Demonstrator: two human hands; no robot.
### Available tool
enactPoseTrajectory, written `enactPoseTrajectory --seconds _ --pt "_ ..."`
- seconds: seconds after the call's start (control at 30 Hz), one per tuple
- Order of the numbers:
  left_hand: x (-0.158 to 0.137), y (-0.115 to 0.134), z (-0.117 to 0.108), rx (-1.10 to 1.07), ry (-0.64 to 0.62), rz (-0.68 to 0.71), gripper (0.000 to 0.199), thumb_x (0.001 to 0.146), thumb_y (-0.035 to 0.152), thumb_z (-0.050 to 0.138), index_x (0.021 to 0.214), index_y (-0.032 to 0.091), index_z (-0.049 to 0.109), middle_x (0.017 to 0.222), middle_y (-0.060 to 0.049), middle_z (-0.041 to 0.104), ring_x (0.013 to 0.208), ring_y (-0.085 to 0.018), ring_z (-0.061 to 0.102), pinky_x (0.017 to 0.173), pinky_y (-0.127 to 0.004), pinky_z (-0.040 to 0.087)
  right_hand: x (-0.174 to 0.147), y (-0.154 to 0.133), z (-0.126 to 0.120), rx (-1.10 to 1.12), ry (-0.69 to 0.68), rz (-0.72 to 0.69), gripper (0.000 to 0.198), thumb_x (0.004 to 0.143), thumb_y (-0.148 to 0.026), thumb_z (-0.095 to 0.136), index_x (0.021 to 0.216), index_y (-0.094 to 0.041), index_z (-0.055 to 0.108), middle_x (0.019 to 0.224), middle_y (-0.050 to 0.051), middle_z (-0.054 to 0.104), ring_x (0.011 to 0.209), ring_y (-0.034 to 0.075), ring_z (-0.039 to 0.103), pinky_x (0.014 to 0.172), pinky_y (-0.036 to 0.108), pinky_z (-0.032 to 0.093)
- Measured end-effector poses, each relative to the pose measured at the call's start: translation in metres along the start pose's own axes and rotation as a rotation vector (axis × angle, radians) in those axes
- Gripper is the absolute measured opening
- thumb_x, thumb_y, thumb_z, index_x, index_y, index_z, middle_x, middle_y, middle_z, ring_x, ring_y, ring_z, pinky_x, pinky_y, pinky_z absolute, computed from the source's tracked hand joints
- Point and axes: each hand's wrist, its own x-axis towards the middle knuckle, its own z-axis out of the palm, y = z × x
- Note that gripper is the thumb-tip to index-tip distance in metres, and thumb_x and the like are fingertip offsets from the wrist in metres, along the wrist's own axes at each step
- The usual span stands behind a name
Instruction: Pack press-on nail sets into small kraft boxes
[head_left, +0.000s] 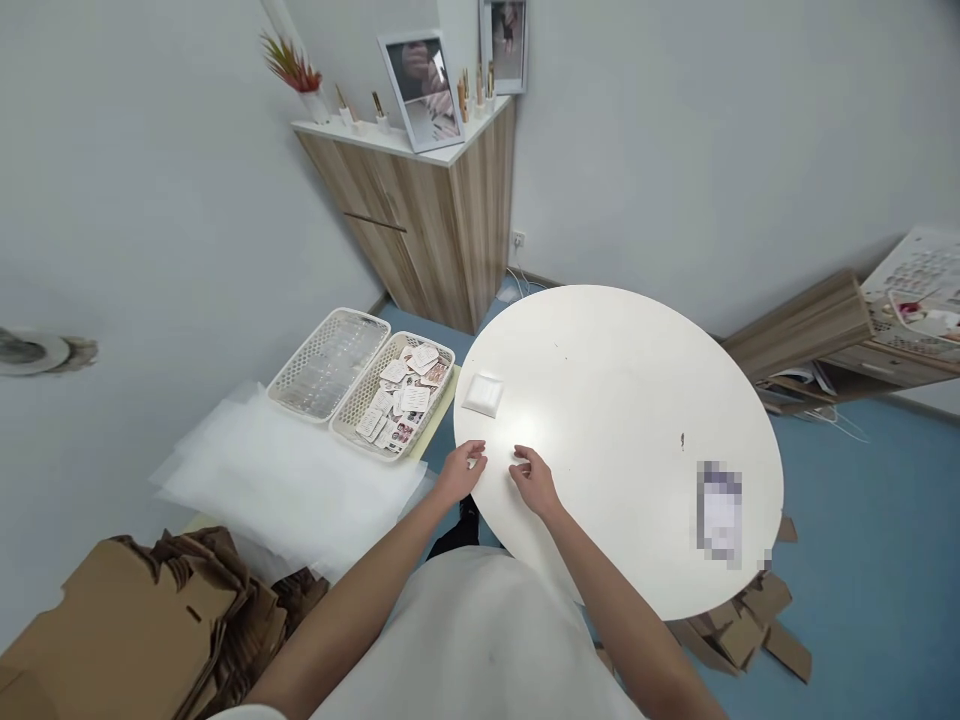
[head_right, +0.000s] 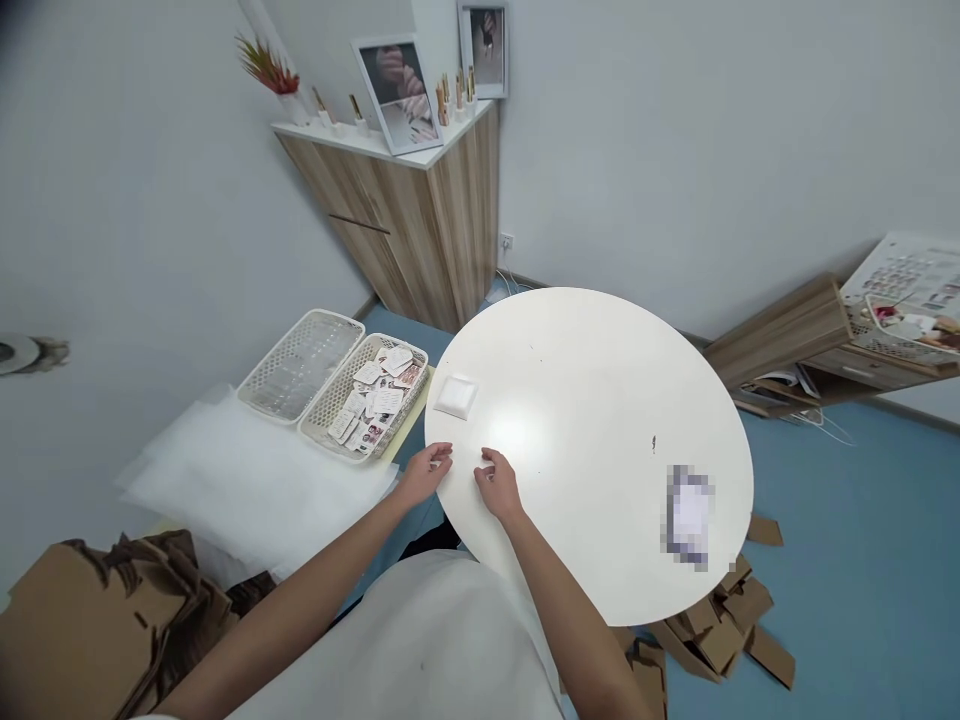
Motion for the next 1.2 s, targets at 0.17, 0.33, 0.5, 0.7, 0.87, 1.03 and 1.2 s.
enactPoseTrajectory --seconds 0.17,0.33,0.5,0.7,0.87,1.03,1.2 --pt "-0.044 0.017 0.017 0.004 -0.110 0.045 0.031 0.076 0.032 0.049 0.103 0.018 0.056 0.101 -0.007 0.062 0.084 -0.015 0.060 0.072 -0.028 0.048 -0.034 0.012 -0.009 0.048 -0.093 -0.008 0.030 0.071 -0.030 0.047 0.097 -0.019 0.057 0.092 0.005 0.063 0.070 0.014 0.058 0.072 0.031 0.047" --pt "-0.079 0.015 -0.001 0.064 0.008 0.032 0.033 0.075 0.032 0.049 0.104 0.018 0.056 0.101 -0.008 0.062 0.083 -0.017 0.060 0.069 -0.029 0.048 -0.051 0.014 0.001 0.077 -0.126 -0.030 0.028 0.071 -0.032 0.048 0.093 -0.019 0.059 0.089 0.005 0.064 0.074 0.016 0.059 0.072 0.031 0.047" --pt "-0.112 0.016 -0.035 0.100 0.153 0.016 0.032 0.076 0.031 0.047 0.103 0.018 0.057 0.100 -0.008 0.063 0.083 -0.017 0.059 0.067 -0.028 0.048 -0.053 0.005 0.034 0.066 -0.191 -0.062 0.030 0.071 -0.036 0.047 0.091 -0.017 0.058 0.083 0.006 0.064 0.067 0.016 0.059 0.063 0.029 0.048" --pt "-0.179 0.001 -0.095 0.173 0.353 0.050 0.029 0.078 0.029 0.044 0.104 0.021 0.055 0.103 -0.005 0.061 0.086 -0.016 0.058 0.064 -0.026 0.048 -0.056 -0.021 0.111 -0.051 -0.347 -0.229 0.029 0.072 -0.035 0.046 0.091 -0.018 0.059 0.086 0.008 0.064 0.073 0.019 0.060 0.069 0.034 0.048" --pt "-0.260 -0.043 -0.147 0.276 0.624 0.004 0.026 0.080 0.030 0.043 0.100 0.021 0.057 0.100 -0.005 0.062 0.091 -0.018 0.057 0.080 -0.031 0.046 -0.079 -0.054 0.186 -0.186 -0.516 -0.382 0.030 0.074 -0.037 0.044 0.092 -0.018 0.058 0.084 0.007 0.064 0.071 0.019 0.060 0.065 0.032 0.047" --pt "-0.322 -0.093 -0.187 0.345 0.786 -0.135 0.030 0.082 0.036 0.040 0.101 0.020 0.056 0.100 -0.007 0.061 0.095 -0.020 0.056 0.081 -0.032 0.045 -0.101 -0.103 0.246 -0.303 -0.482 -0.570 0.040 0.077 -0.045 0.042 0.102 -0.017 0.056 0.084 0.006 0.062 0.069 0.017 0.057 0.067 0.031 0.044" --pt "-0.349 -0.126 -0.207 0.397 0.723 -0.306 0.040 0.077 0.045 0.045 0.103 0.016 0.056 0.102 -0.011 0.061 0.096 -0.027 0.056 0.077 -0.036 0.044 -0.111 -0.149 0.284 -0.531 -0.506 -0.682 0.036 0.079 -0.045 0.039 0.099 -0.020 0.057 0.082 0.005 0.060 0.072 0.017 0.056 0.064 0.028 0.041"
